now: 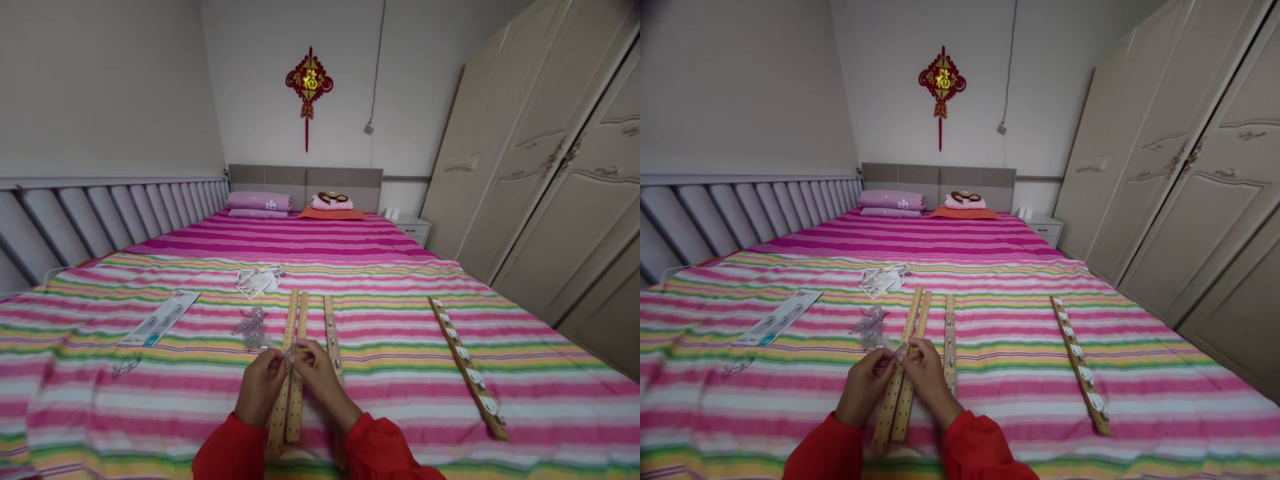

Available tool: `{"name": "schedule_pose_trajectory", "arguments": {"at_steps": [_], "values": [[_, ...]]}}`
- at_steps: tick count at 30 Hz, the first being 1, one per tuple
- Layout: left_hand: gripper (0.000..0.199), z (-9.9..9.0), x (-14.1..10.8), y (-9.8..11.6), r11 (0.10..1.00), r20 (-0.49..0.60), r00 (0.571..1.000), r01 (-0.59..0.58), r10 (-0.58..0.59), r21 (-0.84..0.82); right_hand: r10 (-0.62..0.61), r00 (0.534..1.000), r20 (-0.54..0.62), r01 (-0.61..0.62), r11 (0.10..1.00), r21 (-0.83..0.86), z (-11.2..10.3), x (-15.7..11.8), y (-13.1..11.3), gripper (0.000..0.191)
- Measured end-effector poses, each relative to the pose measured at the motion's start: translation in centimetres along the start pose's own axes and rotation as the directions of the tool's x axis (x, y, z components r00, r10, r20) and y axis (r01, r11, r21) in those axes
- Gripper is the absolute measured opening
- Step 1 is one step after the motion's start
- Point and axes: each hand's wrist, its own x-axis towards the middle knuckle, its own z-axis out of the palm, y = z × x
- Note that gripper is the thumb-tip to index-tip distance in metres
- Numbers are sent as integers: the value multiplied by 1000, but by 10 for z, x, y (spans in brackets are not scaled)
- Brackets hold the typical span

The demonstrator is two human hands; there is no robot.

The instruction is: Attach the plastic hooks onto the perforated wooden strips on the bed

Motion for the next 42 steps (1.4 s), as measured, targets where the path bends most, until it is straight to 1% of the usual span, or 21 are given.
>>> {"name": "schedule_pose_trajectory", "arguments": {"at_steps": [1, 2, 5, 8, 10, 13, 16, 20, 23, 25, 28, 31, 35, 38, 42], "values": [[8, 0, 0, 4, 999, 1, 1000, -24, 24, 36, 32, 999, 13, -33, 998, 55, -1, -1, 0, 39], [7, 0, 0, 7, 999, 5, 1000, -23, 23, 44, 64, 997, 32, -67, 991, 114, -2, -2, 0, 44], [8, 3, -2, 11, 998, 38, 998, 59, -58, -36, 125, 989, 78, -142, 955, 260, -5, -4, 2, 53], [6, 9, -7, 14, 985, 92, 987, 138, -129, -102, 127, 988, 92, -150, 934, 323, -7, -5, 5, 55], [6, 12, -9, 18, 976, 87, 983, 172, -161, -131, 120, 989, 90, -143, 934, 327, -7, -5, 8, 55], [12, 15, -10, 26, 959, 32, 981, 194, -192, -208, 121, 990, 67, -135, 950, 280, -9, -5, 12, 54], [15, 14, -8, 33, 966, 13, 985, 169, -170, -196, 85, 995, 46, -91, 980, 174, -16, -3, 10, 50], [14, 13, 0, 40, 973, 47, 987, 161, -155, -168, -67, 998, 12, 67, 998, 16, -29, -2, -3, 34], [13, 15, 8, 43, 980, 76, 988, 142, -133, -139, -110, 994, 3, 110, 993, -34, -38, -1, -14, 21], [11, 19, 13, 44, 986, 110, 987, 128, -116, -110, -122, 992, 20, 123, 991, -60, -43, 0, -19, 15], [13, 28, 20, 44, 982, 154, 982, 134, -114, -131, -123, 992, 29, 124, 991, -56, -49, 2, -23, 12], [16, 37, 27, 42, 967, 167, 977, 164, -132, -197, -73, 997, 20, 73, 997, 1, -56, 5, -21, 11], [28, 50, 39, 34, 924, 156, 967, 239, -200, -297, -3, 1000, 31, 1, 997, 79, -68, 14, -16, 17], [30, 62, 52, 24, 907, 192, 952, 288, -237, -308, 31, 999, 9, -32, 991, 131, -77, 29, -11, 22], [28, 82, 77, 11, 873, 265, 923, 359, -279, -331, 59, 998, -28, -54, 983, 176, -87, 60, -4, 26]]}}
